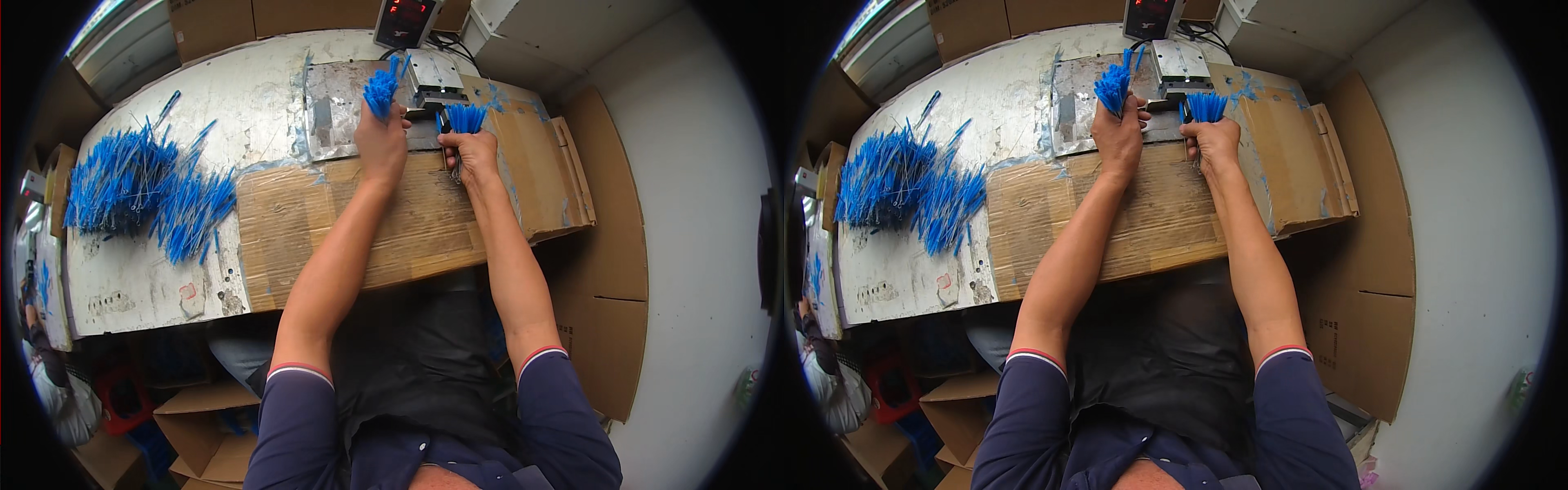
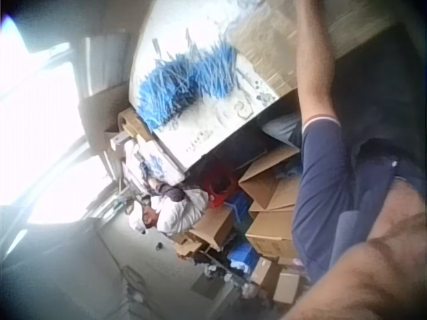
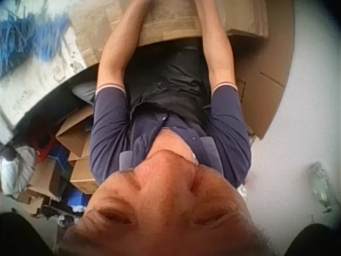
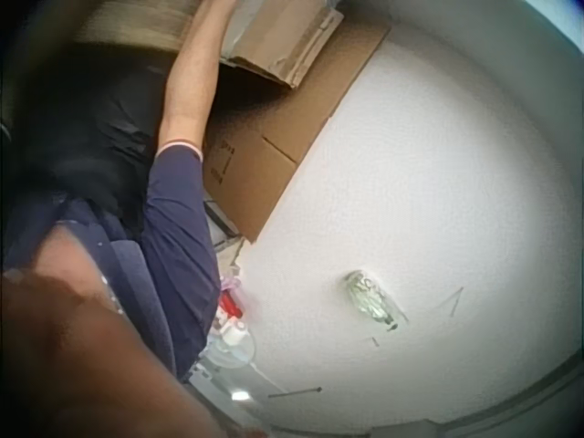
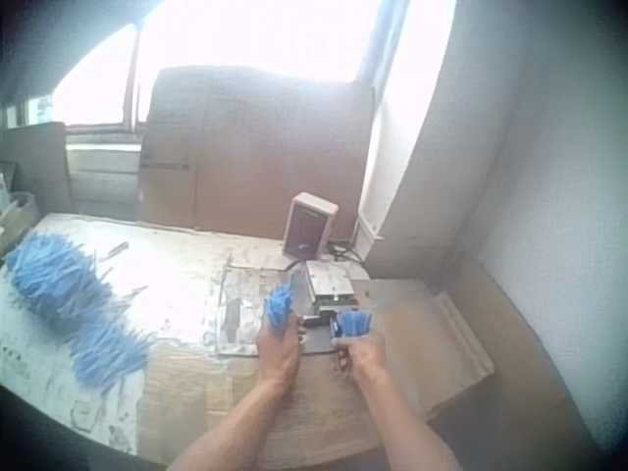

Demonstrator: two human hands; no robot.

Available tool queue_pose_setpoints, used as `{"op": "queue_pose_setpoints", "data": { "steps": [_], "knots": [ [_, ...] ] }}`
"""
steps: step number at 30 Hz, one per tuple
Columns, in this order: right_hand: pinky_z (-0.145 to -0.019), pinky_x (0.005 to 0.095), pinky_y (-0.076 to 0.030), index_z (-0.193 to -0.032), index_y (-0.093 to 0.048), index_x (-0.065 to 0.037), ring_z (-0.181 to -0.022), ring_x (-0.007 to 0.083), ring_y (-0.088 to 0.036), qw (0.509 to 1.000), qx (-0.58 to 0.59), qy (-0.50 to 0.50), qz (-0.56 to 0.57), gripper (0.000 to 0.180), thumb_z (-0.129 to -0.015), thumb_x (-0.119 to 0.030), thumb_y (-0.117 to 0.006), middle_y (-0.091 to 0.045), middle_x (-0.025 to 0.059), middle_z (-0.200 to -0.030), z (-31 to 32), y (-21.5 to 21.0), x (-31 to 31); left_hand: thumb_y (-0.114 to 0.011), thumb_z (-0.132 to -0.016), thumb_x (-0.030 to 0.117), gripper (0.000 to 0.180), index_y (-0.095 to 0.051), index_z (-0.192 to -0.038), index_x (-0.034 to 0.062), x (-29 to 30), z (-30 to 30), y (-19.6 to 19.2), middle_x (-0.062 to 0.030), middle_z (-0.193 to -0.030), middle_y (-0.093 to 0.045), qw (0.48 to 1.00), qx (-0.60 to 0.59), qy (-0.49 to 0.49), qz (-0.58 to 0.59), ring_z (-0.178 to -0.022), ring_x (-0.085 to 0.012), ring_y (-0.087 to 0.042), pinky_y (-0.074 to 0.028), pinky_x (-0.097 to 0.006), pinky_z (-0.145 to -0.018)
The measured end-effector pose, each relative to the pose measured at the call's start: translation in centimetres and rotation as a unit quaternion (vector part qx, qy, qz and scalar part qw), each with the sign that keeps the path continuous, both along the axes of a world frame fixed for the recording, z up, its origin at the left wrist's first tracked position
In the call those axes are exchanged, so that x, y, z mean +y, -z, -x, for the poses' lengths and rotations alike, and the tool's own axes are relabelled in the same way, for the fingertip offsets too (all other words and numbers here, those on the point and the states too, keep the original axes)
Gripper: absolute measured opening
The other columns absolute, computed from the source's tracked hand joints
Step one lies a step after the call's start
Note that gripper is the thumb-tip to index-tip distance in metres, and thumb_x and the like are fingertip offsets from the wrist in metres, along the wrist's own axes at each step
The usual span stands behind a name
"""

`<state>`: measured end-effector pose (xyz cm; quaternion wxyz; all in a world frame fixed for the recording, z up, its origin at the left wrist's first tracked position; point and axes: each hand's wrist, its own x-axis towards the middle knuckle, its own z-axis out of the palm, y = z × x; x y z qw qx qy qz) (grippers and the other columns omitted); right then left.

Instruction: The person is using a machine to assemble or press components into blue brushes at a workbench.

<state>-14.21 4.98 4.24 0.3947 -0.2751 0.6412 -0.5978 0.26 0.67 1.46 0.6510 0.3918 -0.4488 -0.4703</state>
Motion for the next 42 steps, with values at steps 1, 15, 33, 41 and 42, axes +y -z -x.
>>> {"op": "queue_pose_setpoints", "data": {
  "steps": [1, 15, 33, 41, 42],
  "knots": [
    [-0.037, 0.0267, -0.040, -0.075, -0.062, 0.000, -0.047, 0.0143, -0.057, 1.000, -0.002, 0.004, -0.012, 0.019, -0.070, 0.011, -0.076, -0.064, 0.0083, -0.065, 0.0, -0.1, 0.0, -0.060, -0.102, 0.012, 0.011, -0.060, -0.108, 0.0025, 0.1, 0.0, 0.0, -0.0072, -0.090, -0.072, 1.000, -0.010, 0.000, 0.003, -0.071, -0.0127, -0.070, -0.054, -0.025, -0.060],
    [-0.039, 0.0265, -0.042, -0.085, -0.063, 0.001, -0.051, 0.0141, -0.060, 1.000, -0.012, 0.010, -0.027, 0.020, -0.074, 0.007, -0.079, -0.065, 0.0080, -0.069, 0.5, 0.5, -0.2, -0.063, -0.092, 0.009, 0.016, -0.061, -0.108, 0.0067, 0.5, 0.0, 0.0, -0.0191, -0.080, -0.070, 0.930, -0.340, -0.120, 0.073, -0.076, -0.0403, -0.069, -0.052, -0.050, -0.068],
    [-0.053, 0.0332, -0.059, -0.091, -0.067, 0.002, -0.061, 0.0224, -0.069, 0.989, -0.141, 0.006, 0.052, 0.015, -0.081, 0.001, -0.078, -0.069, 0.0124, -0.076, 0.8, 1.3, 1.9, -0.055, -0.084, -0.002, 0.017, -0.058, -0.100, 0.0013, 0.3, 0.4, 0.6, -0.0221, -0.084, -0.066, 0.909, -0.382, -0.063, 0.153, -0.083, -0.0427, -0.063, -0.048, -0.053, -0.074],
    [-0.055, 0.0350, -0.063, -0.091, -0.067, 0.004, -0.065, 0.0247, -0.072, 0.989, -0.137, -0.035, 0.032, 0.013, -0.081, 0.004, -0.075, -0.071, 0.0139, -0.080, 1.1, 0.4, 2.2, -0.057, -0.077, -0.005, 0.026, -0.062, -0.101, 0.0023, 0.1, 0.4, 1.2, -0.0194, -0.089, -0.066, 0.884, -0.423, -0.060, 0.190, -0.087, -0.0400, -0.065, -0.051, -0.050, -0.078],
    [-0.053, 0.0350, -0.063, -0.090, -0.067, 0.004, -0.063, 0.0247, -0.072, 0.990, -0.132, -0.038, 0.028, 0.012, -0.080, 0.004, -0.075, -0.071, 0.0140, -0.078, 0.9, 0.1, 2.2, -0.057, -0.076, -0.005, 0.026, -0.062, -0.100, 0.0022, 0.1, 0.3, 1.1, -0.0194, -0.089, -0.066, 0.881, -0.431, -0.054, 0.189, -0.087, -0.0398, -0.064, -0.051, -0.050, -0.078]
  ]
}}
